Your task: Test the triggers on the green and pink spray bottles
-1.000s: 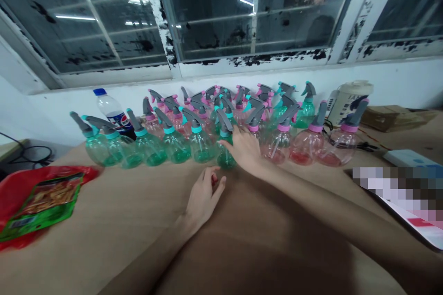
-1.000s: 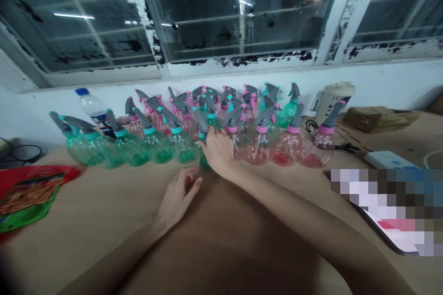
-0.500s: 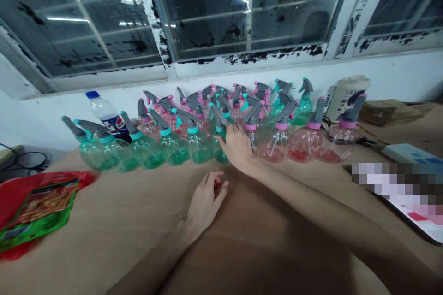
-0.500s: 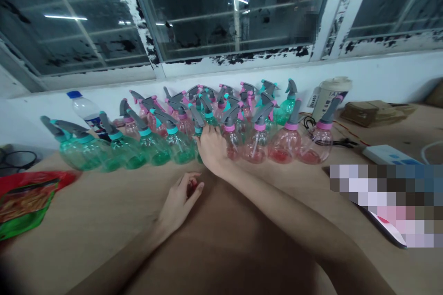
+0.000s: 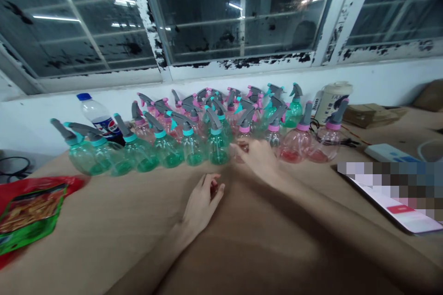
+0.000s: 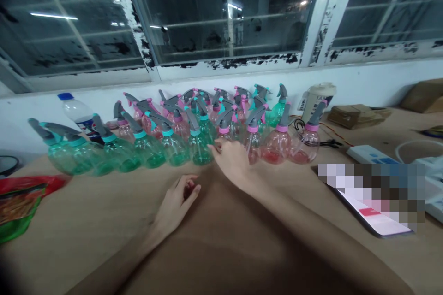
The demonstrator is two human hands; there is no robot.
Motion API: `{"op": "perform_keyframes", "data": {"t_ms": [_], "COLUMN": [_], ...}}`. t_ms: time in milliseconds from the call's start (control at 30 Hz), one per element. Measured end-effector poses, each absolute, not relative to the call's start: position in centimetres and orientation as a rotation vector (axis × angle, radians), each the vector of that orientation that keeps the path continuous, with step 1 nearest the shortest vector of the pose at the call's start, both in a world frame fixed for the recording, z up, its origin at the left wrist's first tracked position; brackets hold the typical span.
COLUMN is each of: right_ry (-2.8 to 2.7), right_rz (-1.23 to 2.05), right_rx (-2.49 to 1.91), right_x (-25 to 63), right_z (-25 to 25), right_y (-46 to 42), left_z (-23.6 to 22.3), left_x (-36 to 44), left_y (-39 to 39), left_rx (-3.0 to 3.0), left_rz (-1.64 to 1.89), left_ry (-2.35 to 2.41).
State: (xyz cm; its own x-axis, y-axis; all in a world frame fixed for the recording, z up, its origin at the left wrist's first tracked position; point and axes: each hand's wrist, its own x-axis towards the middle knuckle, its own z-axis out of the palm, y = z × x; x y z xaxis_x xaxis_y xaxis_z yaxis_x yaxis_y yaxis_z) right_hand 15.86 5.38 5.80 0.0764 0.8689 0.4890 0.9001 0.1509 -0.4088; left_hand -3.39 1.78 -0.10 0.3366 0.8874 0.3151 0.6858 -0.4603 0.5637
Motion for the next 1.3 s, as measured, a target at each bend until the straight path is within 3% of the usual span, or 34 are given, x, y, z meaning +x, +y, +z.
{"op": "perform_keyframes", "data": {"t_ms": [567, 767, 1100, 1300], "right_ry": [-1.711, -1.927, -2.198, -2.004], "right_rz": [0.077, 0.184, 0.854, 0.717], "right_rx": [-1.936, -1.758, -1.119, -1.259], "right_x": [18.2, 19.5, 22.8, 23.1], "right_z": [6.5, 6.4, 8.3, 7.7], "right_y": [6.6, 1.6, -6.2, -7.2], "left_z": [0.0, 0.5, 1.1, 0.8], "left_x": [-3.2, -3.0, -0.5, 0.0], "left_y": [1.7, 1.4, -3.9, -4.7], "left_rx": [2.229, 2.212, 2.235, 2.165], "left_rz": [0.876, 0.828, 0.668, 0.637], "left_ry": [1.388, 1.361, 0.901, 0.934]}}
